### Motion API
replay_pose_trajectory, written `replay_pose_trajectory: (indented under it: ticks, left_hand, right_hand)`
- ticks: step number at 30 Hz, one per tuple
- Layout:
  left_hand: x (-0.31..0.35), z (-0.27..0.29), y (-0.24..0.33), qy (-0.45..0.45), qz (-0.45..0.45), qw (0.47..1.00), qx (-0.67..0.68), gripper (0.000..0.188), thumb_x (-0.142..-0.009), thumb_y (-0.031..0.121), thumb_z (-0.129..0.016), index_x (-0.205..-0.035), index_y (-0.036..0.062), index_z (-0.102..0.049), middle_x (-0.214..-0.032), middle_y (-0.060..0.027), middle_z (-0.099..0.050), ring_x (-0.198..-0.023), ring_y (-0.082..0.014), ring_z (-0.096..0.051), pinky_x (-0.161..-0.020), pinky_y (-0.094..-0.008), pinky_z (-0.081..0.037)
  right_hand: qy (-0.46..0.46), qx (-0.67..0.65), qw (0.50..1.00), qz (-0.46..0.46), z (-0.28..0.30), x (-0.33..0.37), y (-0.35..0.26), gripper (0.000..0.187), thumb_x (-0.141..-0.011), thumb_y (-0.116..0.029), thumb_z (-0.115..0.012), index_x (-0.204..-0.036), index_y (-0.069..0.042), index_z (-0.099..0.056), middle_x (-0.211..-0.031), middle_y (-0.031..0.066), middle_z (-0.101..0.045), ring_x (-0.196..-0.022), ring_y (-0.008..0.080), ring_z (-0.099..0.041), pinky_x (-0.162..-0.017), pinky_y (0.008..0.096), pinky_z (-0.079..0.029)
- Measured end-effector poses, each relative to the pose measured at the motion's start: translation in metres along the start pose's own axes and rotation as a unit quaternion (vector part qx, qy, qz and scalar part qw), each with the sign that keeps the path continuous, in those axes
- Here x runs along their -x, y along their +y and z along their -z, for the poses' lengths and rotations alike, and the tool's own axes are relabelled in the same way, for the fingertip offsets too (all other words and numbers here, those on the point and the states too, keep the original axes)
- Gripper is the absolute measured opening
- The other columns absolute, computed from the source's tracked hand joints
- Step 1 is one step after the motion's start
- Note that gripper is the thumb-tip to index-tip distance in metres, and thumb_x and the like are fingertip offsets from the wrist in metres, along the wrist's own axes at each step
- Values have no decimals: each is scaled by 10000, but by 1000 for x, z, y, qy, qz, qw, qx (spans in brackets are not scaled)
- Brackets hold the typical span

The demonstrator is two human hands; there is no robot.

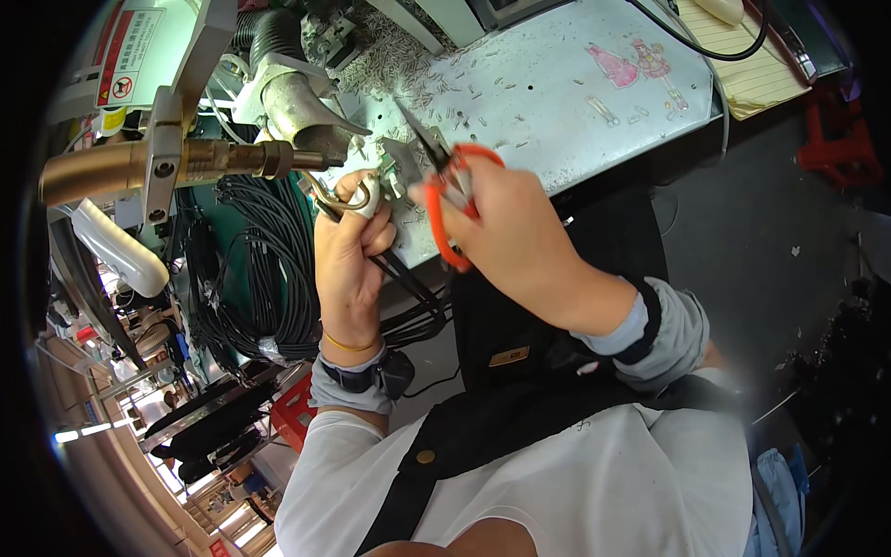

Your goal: The person picks up a bundle of cables, cuts the plastic wrap with shears, and then uses the shears to trim the ends of the individual wires.

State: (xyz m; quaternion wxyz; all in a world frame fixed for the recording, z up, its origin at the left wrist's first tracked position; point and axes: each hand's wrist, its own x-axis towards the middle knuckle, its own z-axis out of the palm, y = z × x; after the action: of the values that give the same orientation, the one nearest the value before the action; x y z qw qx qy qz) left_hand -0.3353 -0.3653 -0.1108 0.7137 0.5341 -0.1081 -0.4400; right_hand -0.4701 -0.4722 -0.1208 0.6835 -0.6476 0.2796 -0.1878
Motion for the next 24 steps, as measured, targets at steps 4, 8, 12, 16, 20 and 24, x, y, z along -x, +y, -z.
replay_pose_trajectory:
  ticks: [4,8,12,16,20,24]
  left_hand:
    - [-8,1,2,12,6,1000,-17,115,-806,53,-599,-905,19,-553,-609,45,-416,-454,-21,-284,-395,-178,-190]
    - [-12,6,8,7,34,999,-25,137,-793,56,-612,-907,8,-552,-609,40,-423,-448,-23,-284,-393,-179,-191]
    - [-13,6,12,-19,53,998,-18,160,-775,53,-625,-904,-5,-552,-609,30,-437,-445,-27,-290,-389,-182,-195]
    - [-11,3,10,-1,42,999,-27,164,-766,45,-627,-898,-14,-551,-610,23,-451,-446,-28,-302,-389,-185,-200]
    - [-9,2,8,13,23,999,-36,146,-768,31,-615,-891,-16,-552,-616,18,-463,-450,-27,-311,-391,-187,-204]
    - [-10,3,7,10,13,999,-37,137,-769,14,-602,-895,-13,-554,-628,20,-468,-448,-26,-312,-393,-186,-206]
  right_hand:
    - [-20,-45,999,-9,-8,-28,-15,187,-853,-174,-555,-785,-5,-510,-548,-1,-482,-409,56,-431,-387,210,-339]
    - [-65,-65,995,-24,-5,-41,-11,180,-851,-177,-556,-812,-7,-514,-527,-16,-447,-397,51,-414,-375,211,-328]
    - [-71,-82,994,-25,-6,-41,-11,169,-847,-169,-560,-811,-10,-516,-515,-25,-422,-391,51,-403,-370,213,-323]
    - [-64,-69,994,-49,-7,-42,-14,163,-845,-161,-561,-806,-9,-514,-515,-27,-422,-390,53,-400,-372,214,-323]
    - [-56,-73,995,-44,-8,-40,-13,159,-843,-153,-563,-799,-9,-512,-514,-31,-420,-388,56,-399,-375,215,-324]
    - [-53,-52,997,-25,-9,-41,-8,158,-843,-150,-564,-797,-9,-511,-517,-30,-423,-390,55,-398,-372,209,-319]
